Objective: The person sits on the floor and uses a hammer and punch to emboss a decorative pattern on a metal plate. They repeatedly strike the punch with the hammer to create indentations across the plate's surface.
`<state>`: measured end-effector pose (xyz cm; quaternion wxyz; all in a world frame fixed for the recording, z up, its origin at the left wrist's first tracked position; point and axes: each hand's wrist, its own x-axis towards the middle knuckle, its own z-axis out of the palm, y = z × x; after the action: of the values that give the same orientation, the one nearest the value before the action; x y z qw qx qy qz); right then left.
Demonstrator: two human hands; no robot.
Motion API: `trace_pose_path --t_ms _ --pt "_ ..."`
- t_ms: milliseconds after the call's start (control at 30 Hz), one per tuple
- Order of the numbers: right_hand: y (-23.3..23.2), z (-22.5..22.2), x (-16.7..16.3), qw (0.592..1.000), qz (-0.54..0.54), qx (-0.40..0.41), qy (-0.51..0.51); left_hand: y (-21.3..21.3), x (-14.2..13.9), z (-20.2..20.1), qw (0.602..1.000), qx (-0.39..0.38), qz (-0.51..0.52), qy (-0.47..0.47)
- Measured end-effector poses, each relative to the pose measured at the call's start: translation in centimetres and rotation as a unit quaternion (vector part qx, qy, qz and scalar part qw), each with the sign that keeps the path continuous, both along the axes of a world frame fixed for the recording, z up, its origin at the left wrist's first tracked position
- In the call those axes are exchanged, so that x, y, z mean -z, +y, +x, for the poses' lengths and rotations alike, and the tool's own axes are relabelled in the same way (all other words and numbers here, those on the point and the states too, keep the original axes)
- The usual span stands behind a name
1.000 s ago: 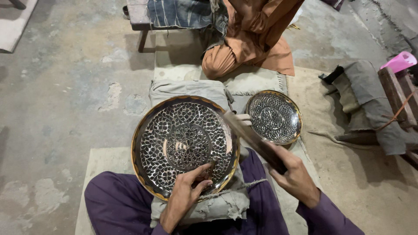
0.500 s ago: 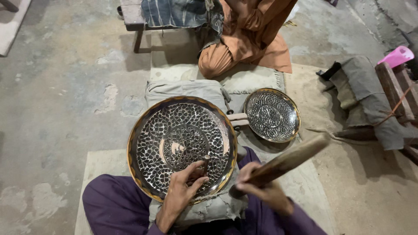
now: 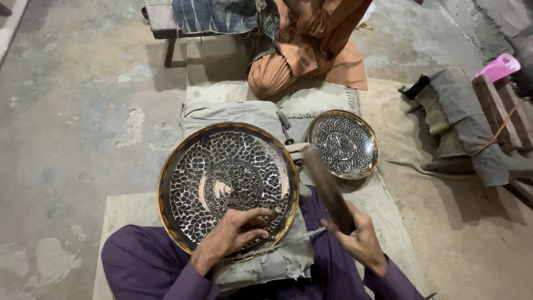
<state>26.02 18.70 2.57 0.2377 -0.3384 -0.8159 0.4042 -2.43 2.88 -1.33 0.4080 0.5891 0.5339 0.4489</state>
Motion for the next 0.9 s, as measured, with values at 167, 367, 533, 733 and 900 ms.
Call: trace_pose_path --t_ms 167,367,533,733,900 --pt "0.0 0.8 -0.9 0.976 0.201 -0.03 -0.074 -0.2 -0.1 0.1 1.0 0.0 0.016 0.022" --pt "0.6 0.9 0.2 0.948 0.223 -0.005 -0.229 0.0 -0.2 0.1 0.999 0.006 0.003 0.045" --pt "0.8 1.5 0.4 0.979 0.181 -0.023 -0.088 0.1 -0.2 0.1 0.999 0.01 0.011 0.035" --pt "1.1 1.6 0.3 0.958 0.258 -0.022 -0.125 0.2 -0.4 0.0 0.999 0.007 0.017 0.038" --pt "1.3 2.1 1.4 0.942 0.285 -0.005 -0.178 0.3 -0.8 0.1 0.999 0.011 0.007 0.034"
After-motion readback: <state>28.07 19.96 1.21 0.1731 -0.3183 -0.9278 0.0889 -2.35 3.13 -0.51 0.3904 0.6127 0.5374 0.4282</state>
